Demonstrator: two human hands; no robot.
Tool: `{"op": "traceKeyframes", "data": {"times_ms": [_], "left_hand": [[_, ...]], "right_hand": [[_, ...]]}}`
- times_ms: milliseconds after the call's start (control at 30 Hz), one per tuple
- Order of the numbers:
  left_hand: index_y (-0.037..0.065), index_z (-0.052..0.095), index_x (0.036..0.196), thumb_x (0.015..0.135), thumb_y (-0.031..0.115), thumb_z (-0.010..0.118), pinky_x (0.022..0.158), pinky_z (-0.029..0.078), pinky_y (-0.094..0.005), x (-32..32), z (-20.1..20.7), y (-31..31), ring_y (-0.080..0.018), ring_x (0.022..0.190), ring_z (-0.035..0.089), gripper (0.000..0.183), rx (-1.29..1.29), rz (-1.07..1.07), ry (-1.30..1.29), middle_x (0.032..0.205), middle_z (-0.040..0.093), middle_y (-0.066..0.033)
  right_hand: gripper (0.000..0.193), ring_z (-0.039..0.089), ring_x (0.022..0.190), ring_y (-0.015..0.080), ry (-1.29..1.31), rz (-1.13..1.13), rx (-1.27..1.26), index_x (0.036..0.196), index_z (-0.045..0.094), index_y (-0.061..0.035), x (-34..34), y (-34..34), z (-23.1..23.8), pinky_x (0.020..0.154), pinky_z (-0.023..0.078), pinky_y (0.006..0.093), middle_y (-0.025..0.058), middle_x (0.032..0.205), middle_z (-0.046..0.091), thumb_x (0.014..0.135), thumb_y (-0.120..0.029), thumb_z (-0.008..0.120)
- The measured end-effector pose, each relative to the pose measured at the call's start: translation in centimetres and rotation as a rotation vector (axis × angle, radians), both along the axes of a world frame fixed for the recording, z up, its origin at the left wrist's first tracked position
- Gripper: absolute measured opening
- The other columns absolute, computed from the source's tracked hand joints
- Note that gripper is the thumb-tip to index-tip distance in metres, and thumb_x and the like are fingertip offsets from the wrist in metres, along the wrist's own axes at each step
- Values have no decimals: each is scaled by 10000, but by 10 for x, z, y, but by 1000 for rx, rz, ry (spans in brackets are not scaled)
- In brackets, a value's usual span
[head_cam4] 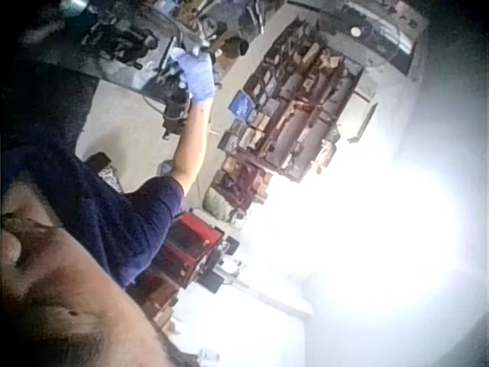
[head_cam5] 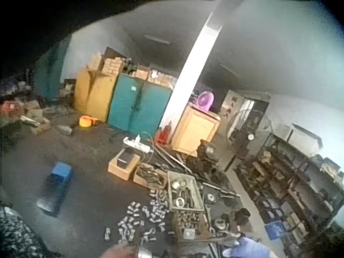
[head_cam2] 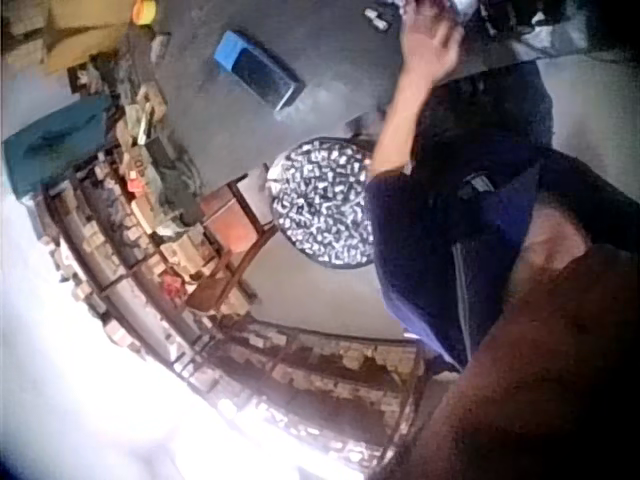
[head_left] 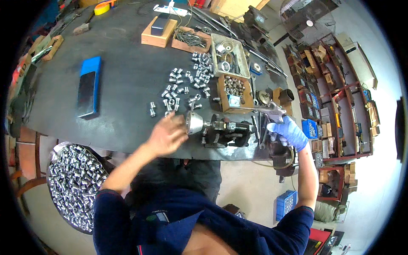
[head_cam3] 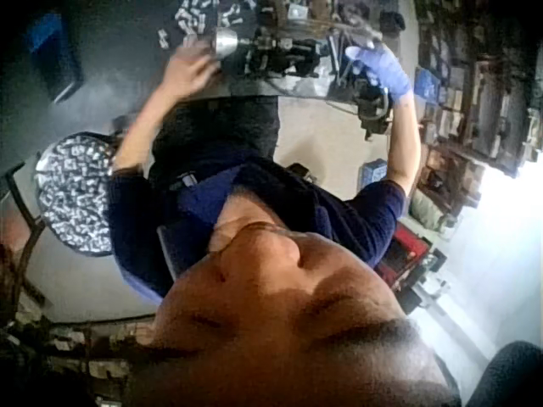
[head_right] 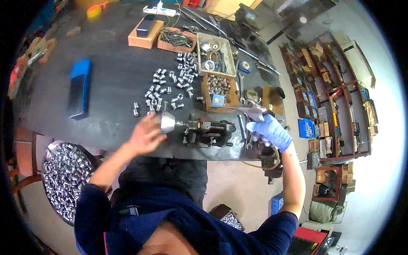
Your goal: The person picks up metal components one at a time from a large container, places them into a machine for measurement, and then places the components into a smaller wooden box after the measurement is taken.
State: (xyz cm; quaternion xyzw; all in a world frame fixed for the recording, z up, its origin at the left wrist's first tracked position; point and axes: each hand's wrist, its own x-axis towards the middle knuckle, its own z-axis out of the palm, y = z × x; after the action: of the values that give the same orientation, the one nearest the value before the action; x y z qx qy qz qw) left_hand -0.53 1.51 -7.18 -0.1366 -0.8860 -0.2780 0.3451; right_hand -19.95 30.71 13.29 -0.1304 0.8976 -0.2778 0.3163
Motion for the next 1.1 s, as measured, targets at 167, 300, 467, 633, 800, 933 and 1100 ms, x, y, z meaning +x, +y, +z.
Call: {"op": "traceKeyframes", "data": {"times_ms": [167,300,467,633,800,933,1100], "left_hand": [[78,575,891,659,229,690,842,372,-433,22,-15,55,-257,807,517,300,-9,57,-100,809,494,-84],[94,594,852,679,268,661,797,367,-423,10,-3,51,-263,811,521,254,-76,170,-60,787,512,-84],[31,615,857,730,165,635,761,414,-408,6,-6,-52,-304,834,547,186,107,686,72,862,598,-119],[34,550,1133,863,341,516,997,315,-381,-37,-39,-105,-289,1160,456,410,339,512,-190,1229,499,-143],[33,550,1123,858,345,515,1031,261,-438,-75,-45,-78,-295,1179,430,411,333,362,-226,1228,496,-146],[12,555,1095,842,285,548,1027,274,-429,-71,-51,-69,-296,1172,437,373,278,292,-195,1194,517,-147],[-10,582,1036,829,256,565,986,333,-390,-63,-49,-68,-305,1123,476,337,263,287,-175,1147,546,-155]], "right_hand": [[425,414,390,46,178,-228,-231,1157,483,-52,49,34,12,310,288,188,17,600,531,767,-159,615],[326,465,466,54,291,-57,-341,1071,572,-55,125,58,-5,401,356,189,25,694,551,750,-92,615],[307,522,673,61,-7,-204,26,930,633,9,186,68,-84,603,451,262,25,714,623,720,-204,702],[451,601,639,191,95,15,-128,862,635,26,178,49,-118,612,458,334,150,670,617,725,-404,667],[478,558,564,183,165,188,99,800,619,53,148,13,-129,574,443,343,155,638,608,714,-412,691],[526,582,572,280,320,489,282,786,616,36,173,25,-138,587,447,370,186,678,606,711,-482,661],[359,497,509,111,30,34,-8,814,620,14,179,51,-133,488,424,272,37,597,565,731,-327,693]]}}
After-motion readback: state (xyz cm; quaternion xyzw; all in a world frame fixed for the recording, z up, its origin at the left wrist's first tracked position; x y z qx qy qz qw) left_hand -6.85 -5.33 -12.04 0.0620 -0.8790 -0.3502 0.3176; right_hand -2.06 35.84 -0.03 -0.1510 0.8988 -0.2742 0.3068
